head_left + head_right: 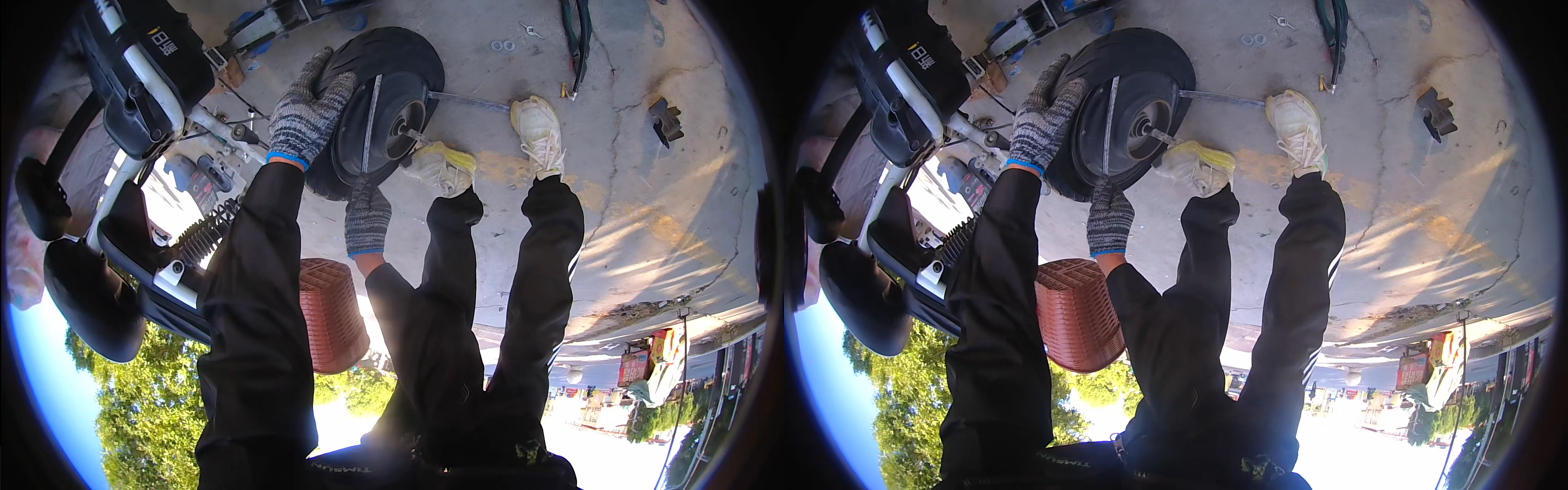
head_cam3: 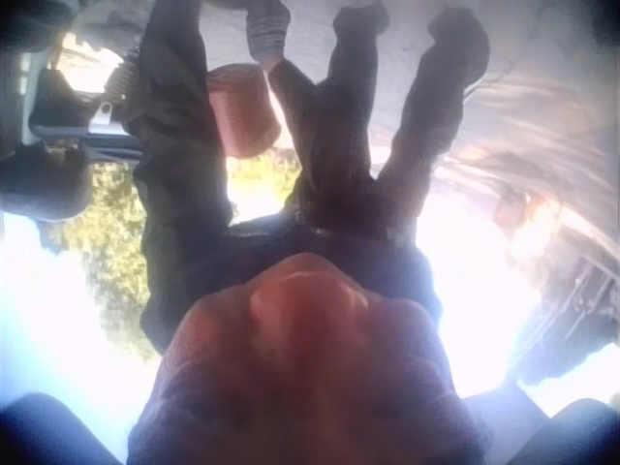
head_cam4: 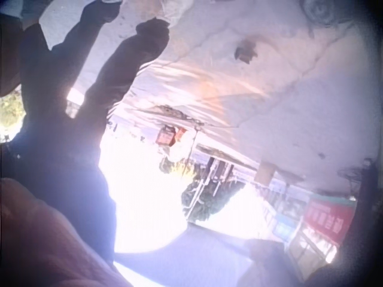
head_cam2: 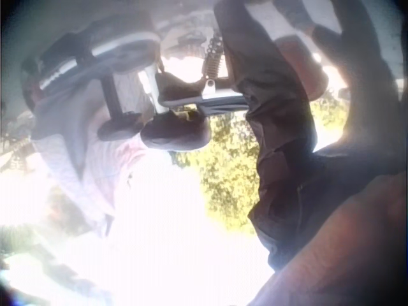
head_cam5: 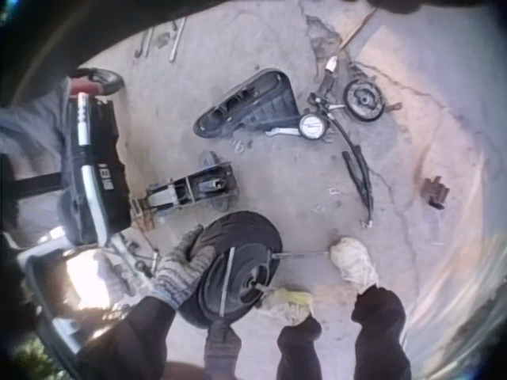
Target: The person removes a motorcycle tire from the wheel using a tire iron, then inflates the tire with a pressure gauge and air hose. The person handles the tire, wheel, and tools on the ground in an outdoor workshop area.
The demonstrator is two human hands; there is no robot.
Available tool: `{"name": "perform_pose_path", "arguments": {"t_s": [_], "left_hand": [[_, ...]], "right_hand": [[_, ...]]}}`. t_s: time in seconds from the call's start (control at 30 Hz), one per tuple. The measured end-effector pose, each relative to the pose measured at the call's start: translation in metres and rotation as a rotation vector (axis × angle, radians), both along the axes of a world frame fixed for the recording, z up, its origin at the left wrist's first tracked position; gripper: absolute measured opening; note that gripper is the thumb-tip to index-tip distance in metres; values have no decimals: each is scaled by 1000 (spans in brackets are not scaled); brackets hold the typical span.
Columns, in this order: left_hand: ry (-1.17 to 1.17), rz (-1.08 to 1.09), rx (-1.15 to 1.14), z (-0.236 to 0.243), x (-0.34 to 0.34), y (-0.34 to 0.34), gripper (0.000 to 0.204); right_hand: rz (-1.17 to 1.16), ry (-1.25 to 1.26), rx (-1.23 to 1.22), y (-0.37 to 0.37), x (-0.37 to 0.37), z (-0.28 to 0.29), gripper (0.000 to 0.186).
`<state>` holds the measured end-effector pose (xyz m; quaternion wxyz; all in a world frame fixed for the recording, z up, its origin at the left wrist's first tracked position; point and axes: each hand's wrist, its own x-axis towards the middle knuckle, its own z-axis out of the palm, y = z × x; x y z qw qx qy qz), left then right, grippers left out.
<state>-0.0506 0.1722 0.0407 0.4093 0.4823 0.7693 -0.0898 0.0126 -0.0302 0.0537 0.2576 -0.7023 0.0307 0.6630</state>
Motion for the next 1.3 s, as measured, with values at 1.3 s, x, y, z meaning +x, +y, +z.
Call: {"name": "perform_pose_path", "arguments": {"t_s": [1.3], "left_hand": [[249,-90,-144,17,10,-40,77]], "right_hand": [[2092,-1047,1720,440,114,-58,54]]}}
